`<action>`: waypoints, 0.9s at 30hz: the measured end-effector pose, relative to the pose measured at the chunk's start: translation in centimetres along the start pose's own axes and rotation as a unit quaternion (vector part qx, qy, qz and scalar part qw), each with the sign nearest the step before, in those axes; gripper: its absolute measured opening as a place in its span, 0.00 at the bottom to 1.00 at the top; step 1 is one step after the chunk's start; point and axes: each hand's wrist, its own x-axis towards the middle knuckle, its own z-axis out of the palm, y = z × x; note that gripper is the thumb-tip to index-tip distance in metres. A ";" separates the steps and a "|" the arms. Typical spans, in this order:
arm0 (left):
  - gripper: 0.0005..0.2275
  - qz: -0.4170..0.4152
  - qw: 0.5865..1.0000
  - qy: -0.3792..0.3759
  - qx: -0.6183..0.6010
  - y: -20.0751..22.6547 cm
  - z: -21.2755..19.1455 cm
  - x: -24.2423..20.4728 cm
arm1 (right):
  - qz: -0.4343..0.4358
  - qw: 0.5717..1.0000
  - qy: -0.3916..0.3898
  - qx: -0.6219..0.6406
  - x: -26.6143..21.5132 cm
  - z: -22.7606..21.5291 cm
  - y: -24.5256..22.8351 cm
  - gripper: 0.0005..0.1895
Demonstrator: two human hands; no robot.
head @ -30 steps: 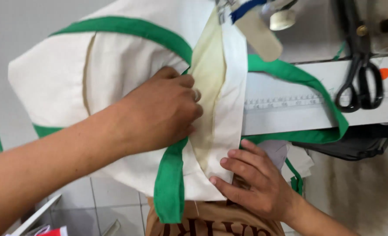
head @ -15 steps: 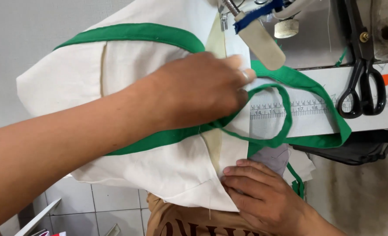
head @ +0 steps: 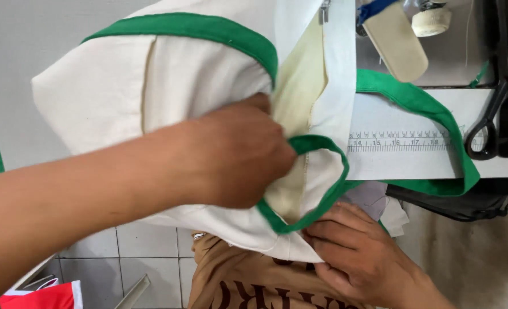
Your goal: Sewing green fabric straps onto a white canvas tote bag using an industrial sewing machine.
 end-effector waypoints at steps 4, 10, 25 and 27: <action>0.15 -0.166 0.966 -0.141 -0.137 -0.9 -3.0 -2.9 | -0.008 1.000 0.012 -0.002 1.1 -0.1 -0.3 0.05; 0.14 -0.213 0.977 -0.005 -0.027 -2.7 -0.1 1.5 | -0.007 1.000 -0.013 0.023 2.1 -1.8 -0.7 0.08; 0.51 -0.190 0.912 0.352 0.087 -8.3 6.2 -0.8 | -0.007 0.949 0.230 -0.217 9.2 -5.7 4.5 0.12; 0.54 -0.316 0.912 0.259 0.034 -6.6 6.1 -2.5 | 0.045 0.971 0.144 -0.187 10.2 -5.0 4.8 0.25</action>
